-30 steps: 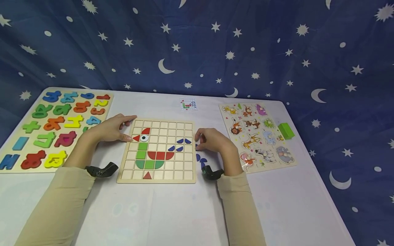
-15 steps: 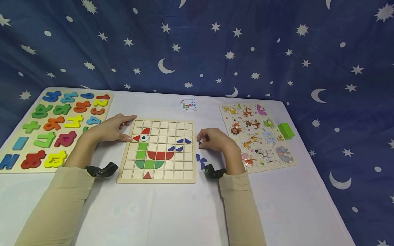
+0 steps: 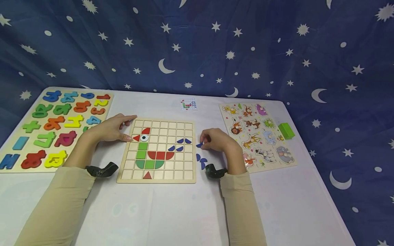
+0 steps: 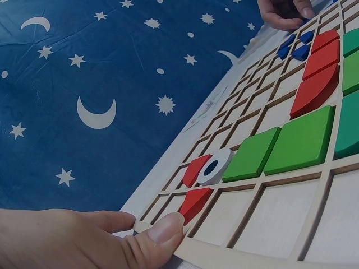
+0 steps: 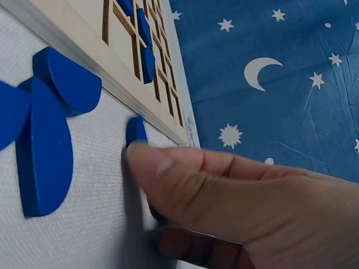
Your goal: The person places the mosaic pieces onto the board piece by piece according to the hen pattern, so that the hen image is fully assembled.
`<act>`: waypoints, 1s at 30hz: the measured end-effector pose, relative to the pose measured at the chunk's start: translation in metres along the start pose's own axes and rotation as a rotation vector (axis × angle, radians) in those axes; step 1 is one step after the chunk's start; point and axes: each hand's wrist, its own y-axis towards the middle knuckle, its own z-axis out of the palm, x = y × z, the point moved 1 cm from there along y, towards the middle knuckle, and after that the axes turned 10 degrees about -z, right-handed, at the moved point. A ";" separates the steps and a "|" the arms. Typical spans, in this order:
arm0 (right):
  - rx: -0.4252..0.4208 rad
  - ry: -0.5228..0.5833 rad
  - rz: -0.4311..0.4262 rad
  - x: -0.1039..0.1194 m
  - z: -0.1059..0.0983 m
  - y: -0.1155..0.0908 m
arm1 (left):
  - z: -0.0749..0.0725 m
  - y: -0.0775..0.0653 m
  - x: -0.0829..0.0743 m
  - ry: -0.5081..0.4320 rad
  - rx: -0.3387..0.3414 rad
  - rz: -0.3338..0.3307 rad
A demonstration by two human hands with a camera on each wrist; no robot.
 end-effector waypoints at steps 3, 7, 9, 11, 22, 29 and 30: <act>-0.010 -0.017 -0.003 0.001 0.000 0.000 | 0.000 0.001 0.001 -0.002 0.000 -0.003; -0.013 -0.020 -0.002 0.001 0.000 0.000 | 0.001 0.001 0.001 0.002 -0.003 0.001; -0.015 -0.016 -0.006 0.003 0.000 0.000 | 0.001 0.001 0.001 0.002 -0.004 0.004; -0.015 -0.011 -0.012 0.005 0.001 0.001 | 0.001 0.002 0.001 0.001 -0.004 0.006; -0.011 -0.012 -0.012 0.011 0.002 0.002 | 0.000 0.001 0.000 -0.006 0.000 0.003; -0.013 -0.009 -0.029 0.010 0.002 0.002 | 0.000 0.001 0.000 -0.007 0.000 0.003; -0.015 -0.007 -0.033 0.010 0.002 0.002 | 0.000 0.001 0.000 -0.007 0.000 0.003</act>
